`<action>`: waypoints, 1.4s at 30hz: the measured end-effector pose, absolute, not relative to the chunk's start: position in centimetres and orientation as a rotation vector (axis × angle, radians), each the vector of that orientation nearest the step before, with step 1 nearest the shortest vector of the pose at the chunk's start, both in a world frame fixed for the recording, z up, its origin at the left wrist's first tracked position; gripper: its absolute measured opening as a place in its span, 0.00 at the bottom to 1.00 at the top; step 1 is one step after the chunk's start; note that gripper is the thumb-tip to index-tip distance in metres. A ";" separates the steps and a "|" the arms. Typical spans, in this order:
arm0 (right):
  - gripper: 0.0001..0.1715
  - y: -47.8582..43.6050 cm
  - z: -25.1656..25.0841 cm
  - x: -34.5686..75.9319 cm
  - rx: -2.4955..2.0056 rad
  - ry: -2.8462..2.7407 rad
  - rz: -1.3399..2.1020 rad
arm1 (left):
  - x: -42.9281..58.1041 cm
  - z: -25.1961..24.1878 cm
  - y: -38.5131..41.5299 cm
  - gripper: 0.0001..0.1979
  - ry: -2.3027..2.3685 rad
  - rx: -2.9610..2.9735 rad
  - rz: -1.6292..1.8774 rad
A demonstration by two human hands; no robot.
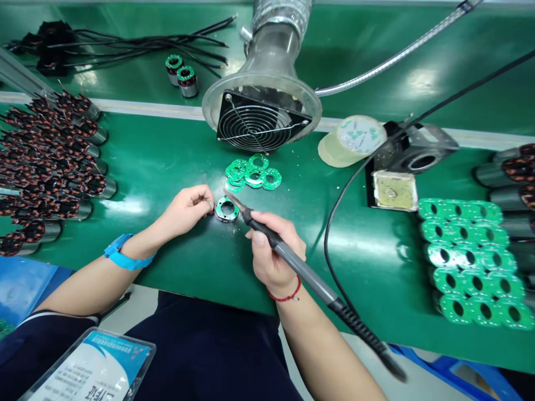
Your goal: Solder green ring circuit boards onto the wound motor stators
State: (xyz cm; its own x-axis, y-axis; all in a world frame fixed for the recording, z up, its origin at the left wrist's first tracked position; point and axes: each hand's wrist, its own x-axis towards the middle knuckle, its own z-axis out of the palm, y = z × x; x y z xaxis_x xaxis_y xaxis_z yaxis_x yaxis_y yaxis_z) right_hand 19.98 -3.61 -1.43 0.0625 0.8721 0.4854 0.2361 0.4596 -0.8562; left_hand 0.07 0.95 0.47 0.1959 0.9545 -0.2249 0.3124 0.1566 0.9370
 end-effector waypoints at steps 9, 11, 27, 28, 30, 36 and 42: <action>0.27 -1.9 -0.7 18.8 -1.031 -1.965 0.633 | 0.2 1.0 0.8 0.07 1.378 1.439 0.716; 0.30 -1.3 -0.4 18.5 -1.029 -2.119 0.580 | 0.2 1.0 0.7 0.07 1.378 1.444 0.709; 0.30 -0.9 -2.1 19.9 -1.201 -1.922 0.524 | 0.1 0.8 -0.3 0.04 1.429 1.809 0.638; 0.29 -0.9 -2.2 19.8 -1.192 -1.919 0.538 | 0.0 0.8 -0.2 0.05 1.430 1.787 0.685; 0.28 -1.0 -2.2 19.6 -1.172 -1.937 0.559 | -0.2 0.8 0.1 0.05 1.400 1.725 0.758; 0.29 -1.4 -0.9 18.8 -1.047 -2.127 0.469 | -0.4 1.0 0.2 0.03 1.261 1.468 0.788; 0.27 -1.8 -0.3 18.1 -0.988 -2.170 0.355 | -0.4 0.9 0.4 0.05 1.229 1.289 0.803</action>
